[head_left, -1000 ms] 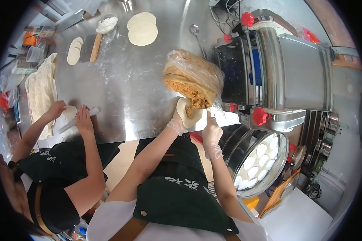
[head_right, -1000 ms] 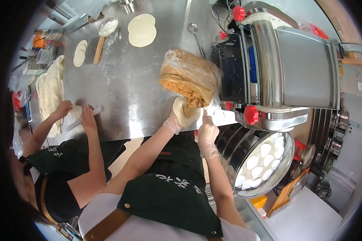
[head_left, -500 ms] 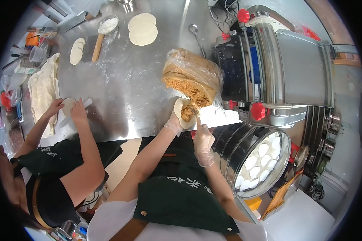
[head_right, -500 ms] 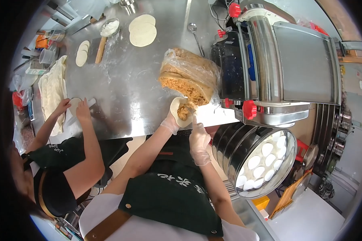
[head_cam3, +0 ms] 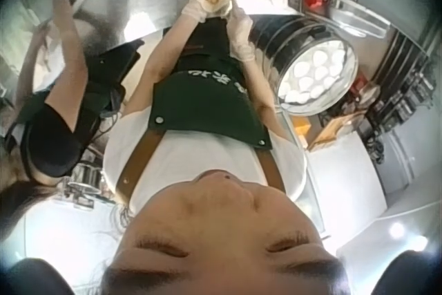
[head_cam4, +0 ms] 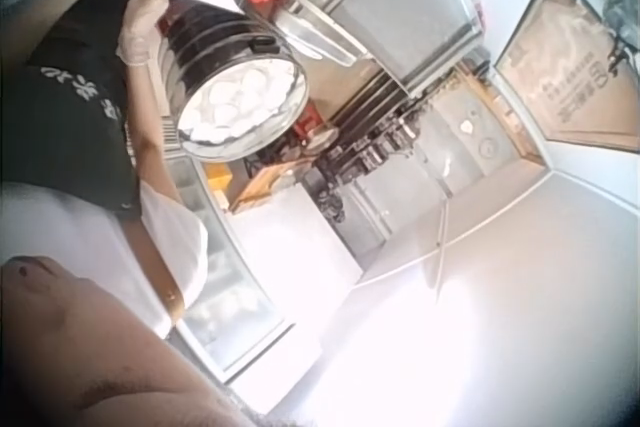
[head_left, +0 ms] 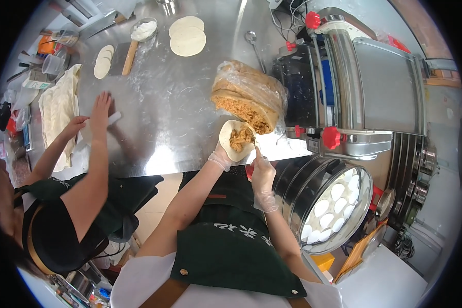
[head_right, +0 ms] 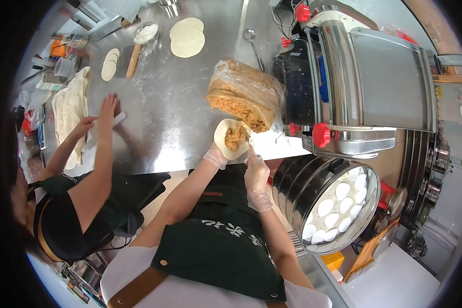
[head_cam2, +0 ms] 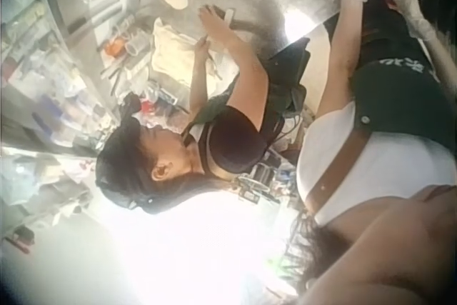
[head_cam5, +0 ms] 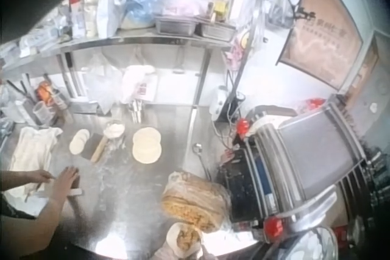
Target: Filling dough wrappers with a meat mixture, folding them into pleated buns, and placing them into a steamer tray.
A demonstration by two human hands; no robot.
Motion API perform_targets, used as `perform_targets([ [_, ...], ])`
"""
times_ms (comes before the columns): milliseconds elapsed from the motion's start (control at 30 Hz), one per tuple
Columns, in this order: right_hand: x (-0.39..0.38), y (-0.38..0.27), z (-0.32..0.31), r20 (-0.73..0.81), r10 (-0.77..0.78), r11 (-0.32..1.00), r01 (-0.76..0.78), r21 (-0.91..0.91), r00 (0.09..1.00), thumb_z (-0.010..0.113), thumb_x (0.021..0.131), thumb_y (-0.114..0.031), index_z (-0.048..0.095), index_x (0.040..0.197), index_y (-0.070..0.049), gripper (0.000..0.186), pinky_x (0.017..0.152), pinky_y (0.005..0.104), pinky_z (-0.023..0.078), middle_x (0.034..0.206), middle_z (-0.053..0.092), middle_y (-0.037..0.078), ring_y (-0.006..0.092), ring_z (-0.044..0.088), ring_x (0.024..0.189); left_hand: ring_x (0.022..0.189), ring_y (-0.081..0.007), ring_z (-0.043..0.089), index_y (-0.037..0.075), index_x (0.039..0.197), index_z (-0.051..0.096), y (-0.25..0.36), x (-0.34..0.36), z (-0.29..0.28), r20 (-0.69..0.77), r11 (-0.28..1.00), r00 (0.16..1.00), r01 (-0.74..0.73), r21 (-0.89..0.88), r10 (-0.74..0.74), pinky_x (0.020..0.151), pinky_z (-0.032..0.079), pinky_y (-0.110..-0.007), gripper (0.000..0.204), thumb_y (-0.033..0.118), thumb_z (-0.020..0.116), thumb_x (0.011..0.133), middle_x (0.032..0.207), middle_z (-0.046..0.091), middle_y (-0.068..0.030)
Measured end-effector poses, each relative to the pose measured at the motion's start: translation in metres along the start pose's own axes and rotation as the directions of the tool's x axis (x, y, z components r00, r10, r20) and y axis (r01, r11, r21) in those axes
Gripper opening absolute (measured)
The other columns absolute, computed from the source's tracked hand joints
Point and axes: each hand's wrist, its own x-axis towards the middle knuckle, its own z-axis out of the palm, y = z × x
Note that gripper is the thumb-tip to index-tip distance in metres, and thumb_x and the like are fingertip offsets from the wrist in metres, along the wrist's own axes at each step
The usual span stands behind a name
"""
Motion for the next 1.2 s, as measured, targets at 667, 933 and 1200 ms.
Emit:
perform_targets([
  [667,-0.019,-0.011,-0.001,0.229,0.382,0.639,-0.435,0.635,0.895,0.046,0.092,0.006,0.051,0.137,-0.003,0.045,0.054,0.0196,0.040,0.073,0.056,0.000,0.0070,0.048,0.060,0.094,-0.0266,0.064,0.004,0.111,0.056,0.053,0.004,0.003,0.164,-0.192,0.829,0.070,-0.979,-0.534,0.082,0.056,-0.040,0.039,0.038,0.046,0.096,0.103,0.064,-0.0107],
  [933,-0.021,-0.020,-0.025,-0.026,-0.200,0.948,0.201,0.247,0.979,0.047,0.095,0.005,0.056,0.129,0.004,0.035,0.059,0.0221,0.045,0.079,0.058,0.001,0.0073,0.050,0.064,0.107,-0.0260,0.060,0.004,0.121,0.055,0.066,0.001,-0.006,-0.110,0.374,0.935,0.025,-0.927,-0.337,0.092,0.052,-0.042,0.036,0.030,0.048,0.097,0.117,0.062,-0.0133],
  [1200,-0.024,-0.037,-0.020,-0.048,-0.158,0.969,0.164,0.183,0.986,0.049,0.095,0.003,0.058,0.129,-0.002,0.035,0.067,0.0250,0.049,0.072,0.055,0.002,0.0103,0.052,0.067,0.096,-0.0276,0.063,0.004,0.107,0.060,0.075,0.002,-0.019,0.118,-0.233,0.919,0.030,-0.972,-0.377,0.088,0.053,-0.044,0.035,0.035,0.046,0.097,0.103,0.065,-0.0125],
])
